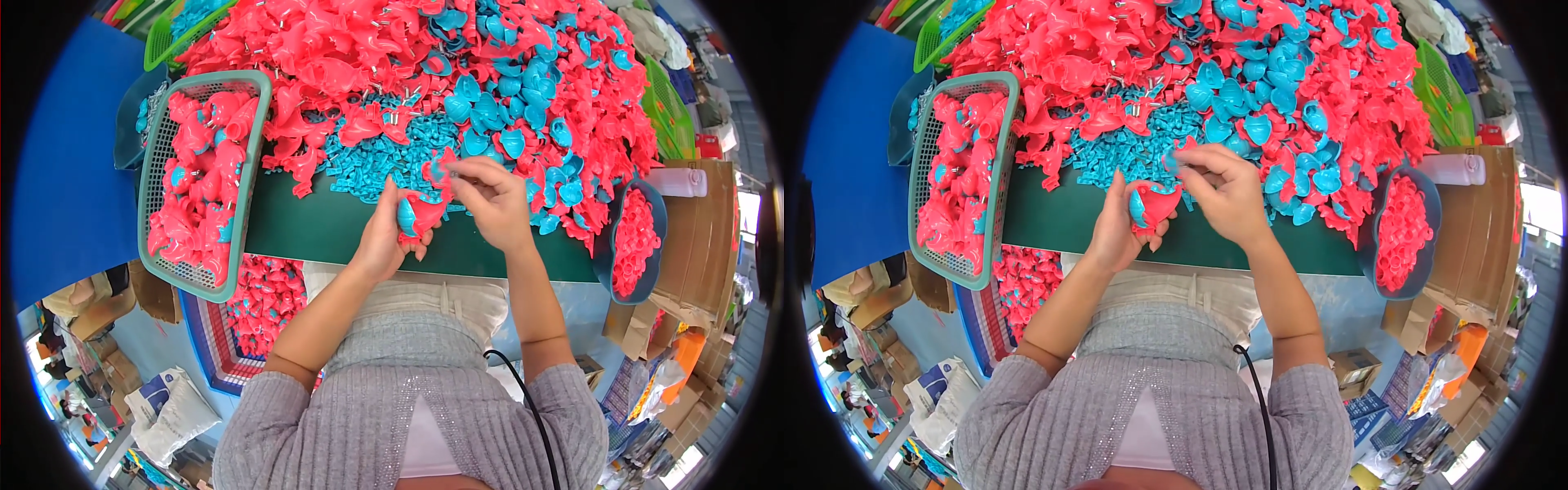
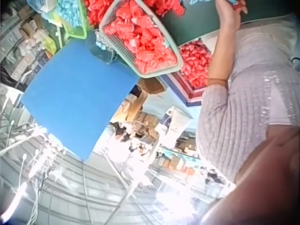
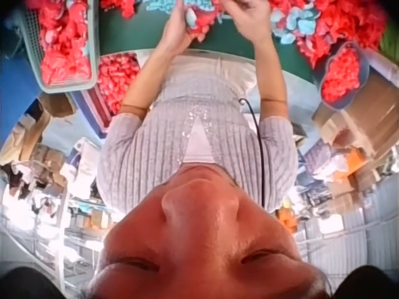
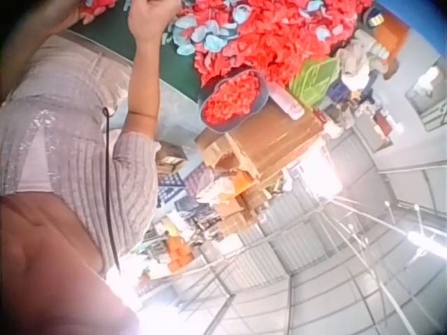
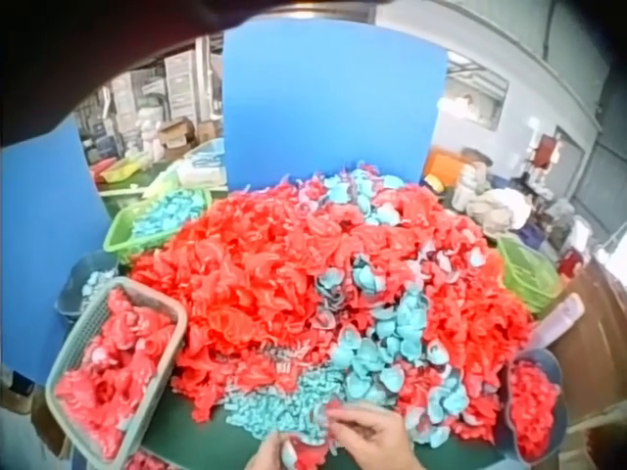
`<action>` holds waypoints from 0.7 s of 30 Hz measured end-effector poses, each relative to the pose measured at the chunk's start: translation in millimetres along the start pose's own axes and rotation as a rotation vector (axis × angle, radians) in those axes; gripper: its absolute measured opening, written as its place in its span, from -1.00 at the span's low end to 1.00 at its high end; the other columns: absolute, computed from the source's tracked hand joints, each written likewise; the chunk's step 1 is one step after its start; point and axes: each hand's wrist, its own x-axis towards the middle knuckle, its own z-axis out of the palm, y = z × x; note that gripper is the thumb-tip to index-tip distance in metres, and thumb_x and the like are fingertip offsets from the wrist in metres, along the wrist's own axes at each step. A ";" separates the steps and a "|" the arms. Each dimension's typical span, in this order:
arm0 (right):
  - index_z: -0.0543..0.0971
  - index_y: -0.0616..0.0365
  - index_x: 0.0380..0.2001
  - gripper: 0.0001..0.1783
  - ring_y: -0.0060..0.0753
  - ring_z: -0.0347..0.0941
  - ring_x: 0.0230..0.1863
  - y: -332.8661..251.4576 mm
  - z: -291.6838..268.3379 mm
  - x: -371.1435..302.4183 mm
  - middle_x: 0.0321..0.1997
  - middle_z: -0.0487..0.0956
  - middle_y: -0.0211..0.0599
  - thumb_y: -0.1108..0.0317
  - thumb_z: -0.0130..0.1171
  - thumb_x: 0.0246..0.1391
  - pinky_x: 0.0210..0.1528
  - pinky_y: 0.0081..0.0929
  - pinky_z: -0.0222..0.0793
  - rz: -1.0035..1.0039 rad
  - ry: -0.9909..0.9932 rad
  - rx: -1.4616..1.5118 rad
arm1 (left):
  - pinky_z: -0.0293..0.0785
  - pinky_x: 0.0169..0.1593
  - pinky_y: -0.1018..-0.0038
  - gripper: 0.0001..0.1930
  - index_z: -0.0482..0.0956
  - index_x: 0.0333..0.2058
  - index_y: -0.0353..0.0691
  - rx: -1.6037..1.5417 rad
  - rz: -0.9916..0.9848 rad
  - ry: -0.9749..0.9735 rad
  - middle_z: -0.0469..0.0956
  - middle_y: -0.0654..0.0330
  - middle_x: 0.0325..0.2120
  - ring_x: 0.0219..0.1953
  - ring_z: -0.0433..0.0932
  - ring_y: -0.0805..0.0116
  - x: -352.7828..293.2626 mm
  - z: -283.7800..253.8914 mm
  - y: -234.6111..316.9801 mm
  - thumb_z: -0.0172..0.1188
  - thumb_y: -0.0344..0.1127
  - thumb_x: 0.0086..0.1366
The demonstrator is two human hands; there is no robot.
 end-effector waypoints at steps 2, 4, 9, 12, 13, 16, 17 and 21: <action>0.58 0.34 -0.22 -0.79 -0.59 0.47 -0.25 1.6 3.8 2.8 -0.23 0.52 -0.32 0.61 0.18 0.02 -0.21 -0.65 0.44 0.042 -0.021 0.003 | 0.36 -0.65 0.51 -0.30 0.34 -0.14 -0.21 0.058 0.004 0.019 0.51 0.03 -0.44 -0.56 0.48 0.40 -0.6 4.1 0.8 -0.45 0.36 0.33; 0.59 0.34 -0.24 -0.81 -0.57 0.48 -0.23 2.0 3.7 4.1 -0.20 0.52 -0.31 0.60 0.19 0.02 -0.21 -0.64 0.44 0.083 -0.047 0.008 | 0.35 -0.66 0.52 -0.29 0.34 -0.13 -0.22 0.074 -0.002 0.040 0.51 0.04 -0.44 -0.57 0.47 0.40 0.6 5.0 0.7 -0.46 0.37 0.33; 0.61 0.27 -0.31 -0.84 -0.52 0.42 -0.19 1.8 1.5 11.5 -0.22 0.51 -0.29 0.52 0.27 -0.04 -0.16 -0.55 0.34 -0.087 -0.343 -0.109 | 0.32 -0.68 0.54 -0.25 0.34 -0.10 -0.24 0.123 0.001 0.029 0.49 0.05 -0.46 -0.58 0.46 0.41 -2.2 7.6 6.2 -0.49 0.39 0.31; 0.61 0.26 -0.34 -0.84 -0.48 0.39 -0.18 -0.5 4.6 13.0 -0.23 0.51 -0.28 0.48 0.28 -0.06 -0.15 -0.51 0.31 -0.006 -0.344 -0.103 | 0.29 -0.68 0.57 -0.21 0.32 -0.05 -0.25 0.139 -0.007 0.021 0.48 0.07 -0.47 -0.60 0.44 0.42 -4.6 9.2 8.3 -0.50 0.41 0.29; 0.61 0.26 -0.34 -0.84 -0.48 0.39 -0.18 -0.5 4.5 13.5 -0.23 0.51 -0.28 0.48 0.28 -0.06 -0.15 -0.51 0.31 -0.006 -0.343 -0.104 | 0.26 -0.69 0.59 -0.20 0.32 -0.03 -0.25 0.153 -0.013 0.030 0.48 0.08 -0.47 -0.60 0.44 0.43 -6.1 12.0 9.3 -0.52 0.42 0.29; 0.60 0.26 -0.36 -0.86 -0.48 0.40 -0.18 -2.4 5.0 14.1 -0.27 0.52 -0.30 0.47 0.27 -0.04 -0.14 -0.52 0.32 -0.059 -0.324 -0.210 | 0.20 -0.69 0.62 -0.19 0.32 0.01 -0.21 0.197 -0.015 0.019 0.49 0.11 -0.47 -0.59 0.42 0.46 -8.0 12.6 8.8 -0.54 0.43 0.28; 0.60 0.26 -0.36 -0.86 -0.50 0.41 -0.19 -6.2 6.9 13.7 -0.29 0.52 -0.31 0.45 0.26 -0.03 -0.17 -0.52 0.32 -0.105 -0.327 -0.287 | 0.17 -0.68 0.64 -0.18 0.32 0.02 -0.18 0.225 -0.009 0.001 0.49 0.12 -0.46 -0.59 0.42 0.48 -8.6 12.2 8.3 -0.55 0.44 0.27; 0.60 0.25 -0.35 -0.86 -0.54 0.43 -0.22 -9.5 9.9 13.7 -0.32 0.54 -0.35 0.42 0.25 0.00 -0.26 -0.54 0.34 0.102 -0.382 -0.274 | 0.12 -0.67 0.67 -0.19 0.33 0.02 -0.12 0.335 -0.002 0.045 0.49 0.15 -0.46 -0.58 0.41 0.52 -13.9 13.0 4.6 -0.58 0.45 0.26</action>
